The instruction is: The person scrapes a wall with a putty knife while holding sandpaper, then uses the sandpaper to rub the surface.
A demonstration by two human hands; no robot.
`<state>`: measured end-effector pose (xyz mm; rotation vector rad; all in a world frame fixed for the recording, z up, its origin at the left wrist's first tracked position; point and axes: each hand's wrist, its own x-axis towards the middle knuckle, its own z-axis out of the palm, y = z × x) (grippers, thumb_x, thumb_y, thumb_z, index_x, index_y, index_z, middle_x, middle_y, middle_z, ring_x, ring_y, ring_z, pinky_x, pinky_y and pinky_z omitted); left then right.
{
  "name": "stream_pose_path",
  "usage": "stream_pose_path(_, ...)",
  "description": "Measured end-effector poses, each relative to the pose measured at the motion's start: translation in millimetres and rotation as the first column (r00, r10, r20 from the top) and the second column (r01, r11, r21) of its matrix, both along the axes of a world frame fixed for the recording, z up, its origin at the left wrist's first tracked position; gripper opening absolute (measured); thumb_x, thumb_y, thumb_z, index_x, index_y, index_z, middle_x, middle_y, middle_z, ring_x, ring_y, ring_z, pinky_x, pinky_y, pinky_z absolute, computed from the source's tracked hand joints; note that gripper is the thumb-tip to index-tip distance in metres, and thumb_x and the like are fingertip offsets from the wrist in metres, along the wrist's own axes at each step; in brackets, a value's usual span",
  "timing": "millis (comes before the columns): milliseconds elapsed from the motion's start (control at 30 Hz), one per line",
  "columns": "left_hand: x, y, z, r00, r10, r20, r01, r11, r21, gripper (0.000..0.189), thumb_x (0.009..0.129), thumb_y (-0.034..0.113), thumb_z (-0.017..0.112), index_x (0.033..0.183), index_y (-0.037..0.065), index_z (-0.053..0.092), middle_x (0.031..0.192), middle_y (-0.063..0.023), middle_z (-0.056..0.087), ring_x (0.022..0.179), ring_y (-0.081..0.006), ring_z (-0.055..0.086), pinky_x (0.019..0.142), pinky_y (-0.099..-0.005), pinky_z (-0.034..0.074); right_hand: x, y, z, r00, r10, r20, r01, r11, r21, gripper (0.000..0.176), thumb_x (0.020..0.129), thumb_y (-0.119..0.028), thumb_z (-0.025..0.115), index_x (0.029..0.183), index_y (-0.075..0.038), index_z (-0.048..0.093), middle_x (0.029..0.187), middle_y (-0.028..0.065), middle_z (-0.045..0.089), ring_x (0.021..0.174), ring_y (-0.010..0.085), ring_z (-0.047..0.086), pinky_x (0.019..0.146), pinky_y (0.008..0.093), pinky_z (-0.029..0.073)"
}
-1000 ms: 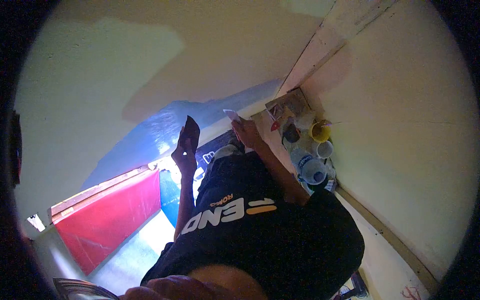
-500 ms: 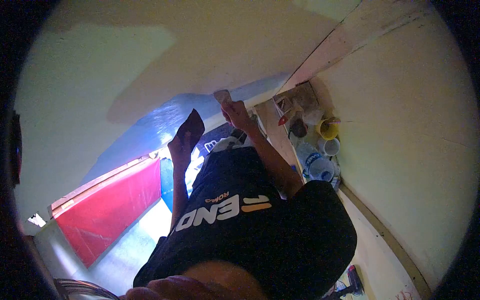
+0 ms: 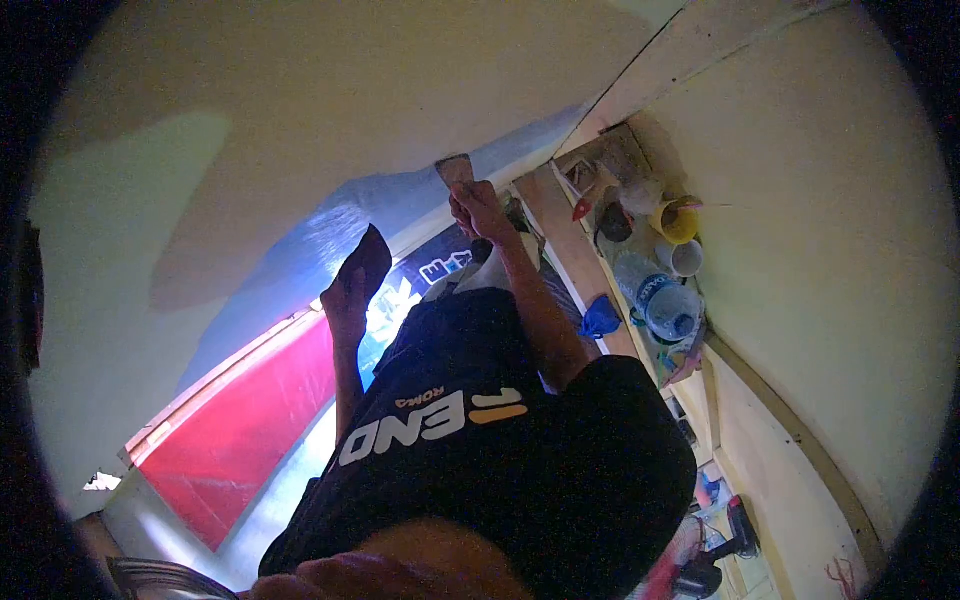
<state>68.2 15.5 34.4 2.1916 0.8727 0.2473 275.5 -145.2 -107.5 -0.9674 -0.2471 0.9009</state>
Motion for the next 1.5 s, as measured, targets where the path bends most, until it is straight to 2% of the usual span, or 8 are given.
stream_pose_path(133, 0.6, 9.1, 1.5, 0.984, -0.060, -0.171, 0.056, 0.998, -0.025, 0.029, 0.092, 0.022, 0.057, 0.102, -0.004, 0.064, 0.081, -0.0215, 0.067, 0.069, -0.0217, 0.065, 0.065, -0.0383, 0.048, -4.9, -7.5, -6.6, 1.000, -0.023, 0.017, 0.025, 0.996, -0.083, 0.048, 0.095, -0.042, 0.053, 0.061, -0.008, 0.050, 0.048, -0.0001, 0.046, 0.037, 0.0083, 0.043, 0.034, 0.0247, 0.036)
stream_pose_path(300, 3.4, 11.6, -16.0, 0.978, -0.179, 0.109, 0.162, 0.976, 0.145, 0.027, 0.092, 0.021, 0.058, 0.100, -0.003, 0.065, 0.076, -0.0198, 0.067, 0.061, -0.0206, 0.062, 0.058, -0.0362, 0.047, 6.3, 3.2, 0.3, 0.998, -0.024, 0.061, 0.025, 1.000, -0.010, 0.047, 0.095, -0.041, 0.053, 0.061, -0.008, 0.049, 0.048, 0.0007, 0.045, 0.034, 0.0093, 0.040, 0.031, 0.0262, 0.032)
stream_pose_path(433, -1.7, 11.4, -11.6, 0.987, -0.125, -0.100, 0.120, 0.991, -0.051, 0.027, 0.090, 0.018, 0.060, 0.105, -0.003, 0.064, 0.081, -0.0214, 0.068, 0.067, -0.0237, 0.066, 0.063, -0.0354, 0.049, 5.5, -0.1, -1.3, 0.992, -0.067, 0.104, 0.071, 0.997, -0.035, 0.048, 0.095, -0.041, 0.053, 0.061, -0.007, 0.049, 0.050, 0.0017, 0.046, 0.033, 0.0100, 0.039, 0.030, 0.0266, 0.031)
stream_pose_path(733, -0.3, 6.8, -12.2, 0.987, -0.150, 0.060, 0.150, 0.989, -0.011, 0.024, 0.090, 0.017, 0.059, 0.102, -0.004, 0.065, 0.078, -0.0227, 0.066, 0.065, -0.0207, 0.064, 0.061, -0.0359, 0.047, -2.5, -1.0, -6.4, 0.997, -0.070, -0.038, 0.065, 0.989, -0.134, 0.048, 0.094, -0.041, 0.055, 0.058, -0.009, 0.052, 0.047, 0.0000, 0.047, 0.035, 0.0084, 0.043, 0.032, 0.0257, 0.033)
stream_pose_path(867, -12.6, 13.0, -34.3, 0.992, -0.124, 0.025, 0.125, 0.991, -0.040, 0.023, 0.090, 0.015, 0.059, 0.102, -0.003, 0.066, 0.074, -0.0191, 0.067, 0.058, -0.0182, 0.061, 0.056, -0.0359, 0.045, 9.6, 9.7, 22.7, 0.980, -0.069, 0.184, 0.059, 0.996, 0.061, 0.050, 0.093, -0.046, 0.054, 0.062, -0.008, 0.050, 0.047, -0.0002, 0.041, 0.034, 0.0089, 0.036, 0.032, 0.0250, 0.031)
stream_pose_path(1000, -3.8, 1.9, -9.3, 0.984, -0.174, 0.049, 0.173, 0.985, 0.027, 0.024, 0.091, 0.016, 0.058, 0.105, -0.003, 0.065, 0.080, -0.0190, 0.068, 0.071, -0.0197, 0.066, 0.064, -0.0357, 0.049, 3.6, -2.0, 6.4, 0.996, -0.015, 0.093, 0.033, 0.980, -0.195, 0.052, 0.094, -0.042, 0.054, 0.054, -0.010, 0.048, 0.045, -0.0005, 0.043, 0.035, 0.0082, 0.040, 0.033, 0.0256, 0.032)
stream_pose_path(1400, -12.1, -2.9, -18.9, 0.980, -0.107, -0.166, 0.088, 0.989, -0.121, 0.026, 0.090, 0.015, 0.059, 0.110, -0.002, 0.065, 0.092, -0.0186, 0.070, 0.081, -0.0176, 0.067, 0.073, -0.0357, 0.051, 9.4, 11.1, 51.5, 0.986, -0.025, 0.162, 0.012, 0.997, 0.080, 0.048, 0.094, -0.041, 0.056, 0.058, -0.009, 0.050, 0.047, -0.0016, 0.045, 0.035, 0.0076, 0.040, 0.033, 0.0243, 0.032)
stream_pose_path(1500, -9.1, -10.3, -12.3, 0.996, -0.037, -0.081, 0.019, 0.977, -0.211, 0.027, 0.090, 0.016, 0.060, 0.110, -0.002, 0.065, 0.091, -0.0174, 0.070, 0.082, -0.0174, 0.067, 0.073, -0.0341, 0.051, 1.4, 3.3, 14.3, 0.994, -0.009, 0.105, 0.014, 0.999, -0.051, 0.049, 0.093, -0.044, 0.057, 0.059, -0.008, 0.051, 0.048, -0.0013, 0.045, 0.036, 0.0079, 0.041, 0.034, 0.0246, 0.033)
